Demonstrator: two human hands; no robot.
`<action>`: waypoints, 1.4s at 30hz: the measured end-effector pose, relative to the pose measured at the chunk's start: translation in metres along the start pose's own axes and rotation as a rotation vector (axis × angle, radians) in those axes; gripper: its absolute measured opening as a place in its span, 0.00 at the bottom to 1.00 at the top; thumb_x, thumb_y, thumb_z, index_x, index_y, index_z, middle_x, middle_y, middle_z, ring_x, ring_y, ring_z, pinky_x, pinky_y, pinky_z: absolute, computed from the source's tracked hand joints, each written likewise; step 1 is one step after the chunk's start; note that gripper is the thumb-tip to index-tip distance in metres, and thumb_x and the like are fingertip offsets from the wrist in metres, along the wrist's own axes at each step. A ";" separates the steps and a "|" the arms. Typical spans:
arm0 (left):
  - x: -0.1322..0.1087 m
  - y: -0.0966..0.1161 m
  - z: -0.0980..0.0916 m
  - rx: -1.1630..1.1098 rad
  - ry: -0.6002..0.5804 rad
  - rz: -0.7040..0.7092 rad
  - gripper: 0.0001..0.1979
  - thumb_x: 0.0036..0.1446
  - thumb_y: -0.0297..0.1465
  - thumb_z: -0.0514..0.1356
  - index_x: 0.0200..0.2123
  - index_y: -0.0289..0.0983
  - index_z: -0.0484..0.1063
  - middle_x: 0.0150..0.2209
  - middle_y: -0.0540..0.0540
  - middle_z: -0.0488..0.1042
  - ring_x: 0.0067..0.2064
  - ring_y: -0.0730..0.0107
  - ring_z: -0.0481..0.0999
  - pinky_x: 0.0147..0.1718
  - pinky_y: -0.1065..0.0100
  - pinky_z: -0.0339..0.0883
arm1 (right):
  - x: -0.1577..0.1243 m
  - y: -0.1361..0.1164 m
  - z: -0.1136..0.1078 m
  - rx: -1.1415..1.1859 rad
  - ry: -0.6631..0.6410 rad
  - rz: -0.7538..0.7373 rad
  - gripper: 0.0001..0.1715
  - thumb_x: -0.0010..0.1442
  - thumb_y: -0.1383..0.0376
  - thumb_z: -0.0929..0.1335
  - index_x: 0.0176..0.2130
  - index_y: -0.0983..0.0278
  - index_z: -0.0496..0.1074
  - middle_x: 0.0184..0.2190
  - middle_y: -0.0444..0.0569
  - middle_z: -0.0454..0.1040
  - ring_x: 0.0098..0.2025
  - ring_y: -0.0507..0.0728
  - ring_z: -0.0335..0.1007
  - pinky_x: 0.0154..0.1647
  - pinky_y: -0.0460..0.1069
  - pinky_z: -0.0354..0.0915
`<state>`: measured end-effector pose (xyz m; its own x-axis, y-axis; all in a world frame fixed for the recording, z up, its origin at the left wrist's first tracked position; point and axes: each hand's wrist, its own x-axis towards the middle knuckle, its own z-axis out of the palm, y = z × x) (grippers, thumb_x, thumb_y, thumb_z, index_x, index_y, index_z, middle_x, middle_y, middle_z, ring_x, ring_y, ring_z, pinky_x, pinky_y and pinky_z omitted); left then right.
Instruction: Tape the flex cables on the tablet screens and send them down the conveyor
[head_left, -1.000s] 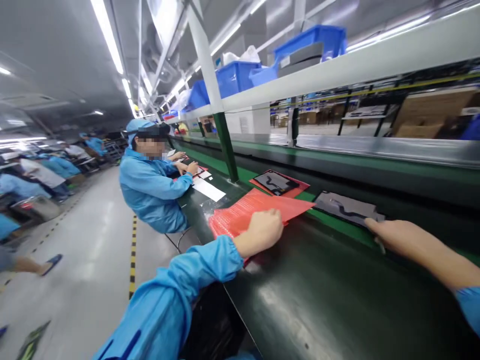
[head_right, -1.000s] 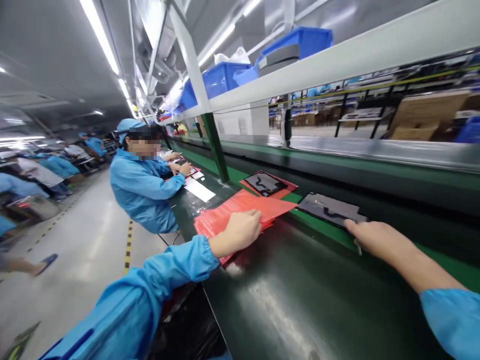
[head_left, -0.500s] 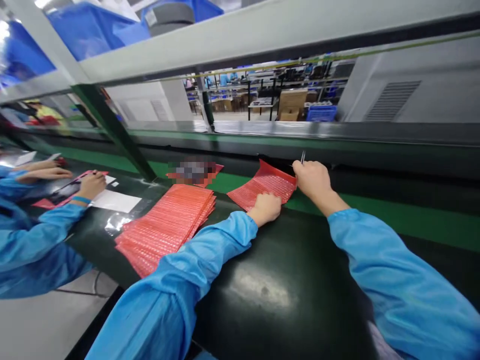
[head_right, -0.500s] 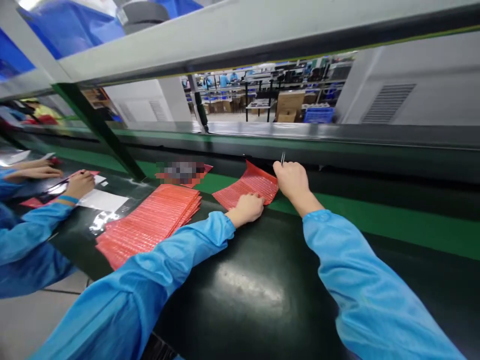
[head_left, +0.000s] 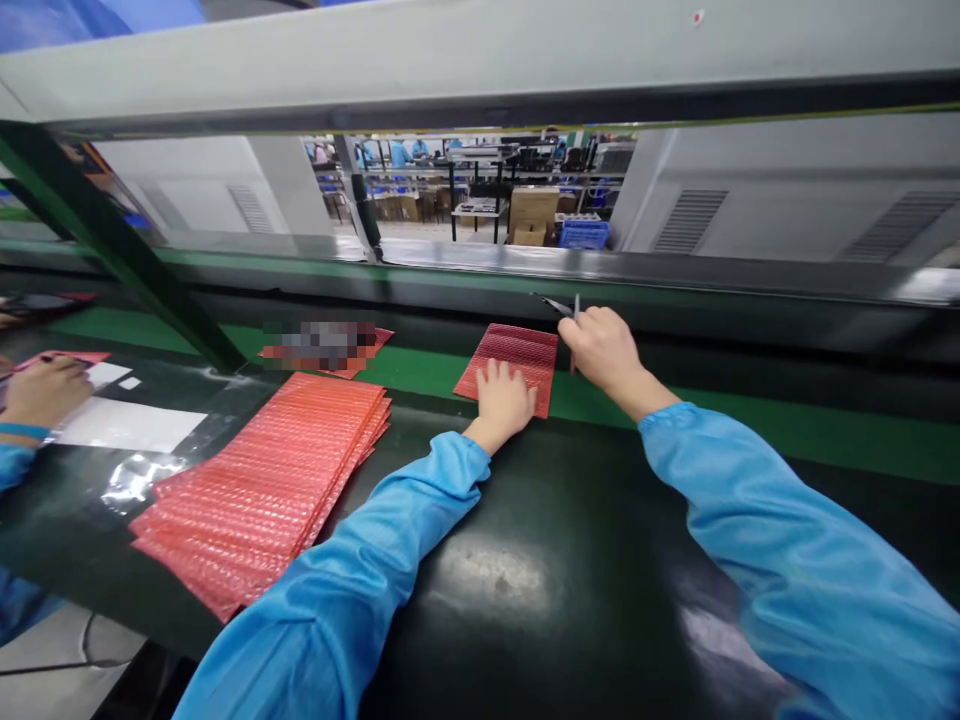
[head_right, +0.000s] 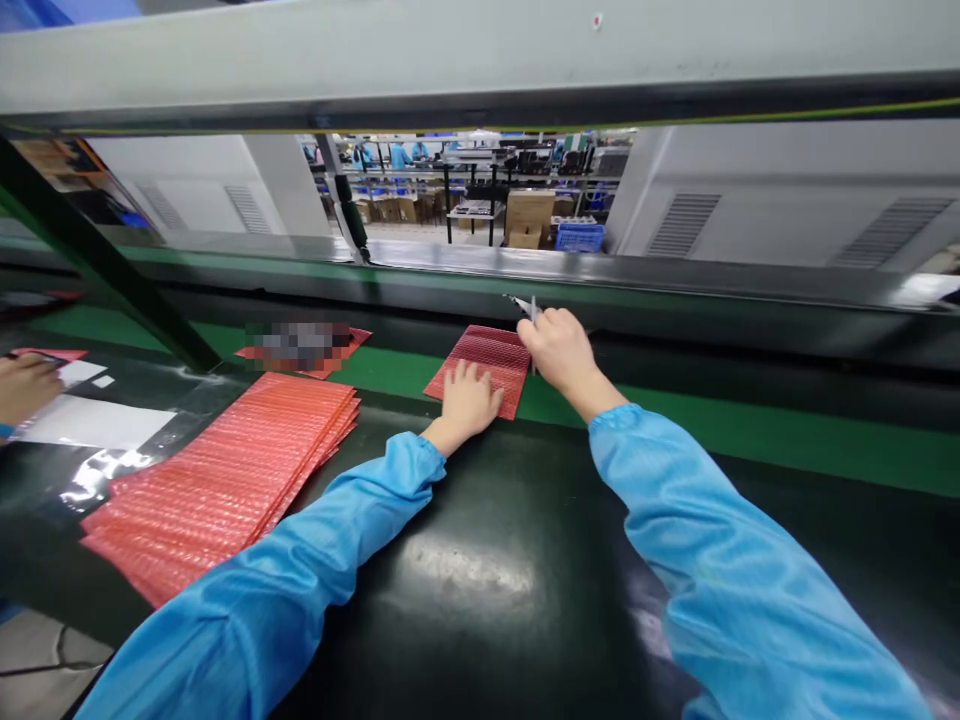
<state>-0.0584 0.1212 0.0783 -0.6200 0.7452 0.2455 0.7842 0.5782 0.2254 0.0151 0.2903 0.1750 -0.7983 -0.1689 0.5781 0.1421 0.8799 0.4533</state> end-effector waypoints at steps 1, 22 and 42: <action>-0.006 -0.008 0.000 0.004 -0.013 -0.016 0.28 0.79 0.45 0.53 0.66 0.30 0.73 0.69 0.26 0.64 0.74 0.33 0.55 0.72 0.36 0.53 | 0.006 -0.009 0.003 0.007 0.002 -0.024 0.18 0.74 0.73 0.61 0.36 0.66 0.75 0.30 0.57 0.71 0.36 0.62 0.59 0.40 0.55 0.49; -0.010 -0.110 -0.016 0.073 0.014 -0.056 0.17 0.72 0.28 0.55 0.54 0.33 0.82 0.54 0.34 0.75 0.58 0.47 0.73 0.59 0.53 0.70 | -0.002 -0.041 0.048 0.269 0.092 -0.010 0.27 0.80 0.68 0.58 0.31 0.63 0.73 0.36 0.53 0.78 0.38 0.58 0.68 0.40 0.54 0.57; -0.021 -0.099 -0.009 0.031 0.063 -0.146 0.25 0.76 0.39 0.56 0.70 0.35 0.68 0.69 0.33 0.65 0.74 0.38 0.55 0.73 0.41 0.54 | -0.171 -0.117 -0.029 0.605 -0.149 0.425 0.15 0.74 0.51 0.66 0.42 0.58 0.73 0.47 0.54 0.83 0.54 0.69 0.81 0.51 0.61 0.77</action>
<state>-0.1228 0.0450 0.0595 -0.7268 0.6310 0.2713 0.6857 0.6894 0.2336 0.1523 0.2037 0.0431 -0.8234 0.2634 0.5027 0.1437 0.9536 -0.2644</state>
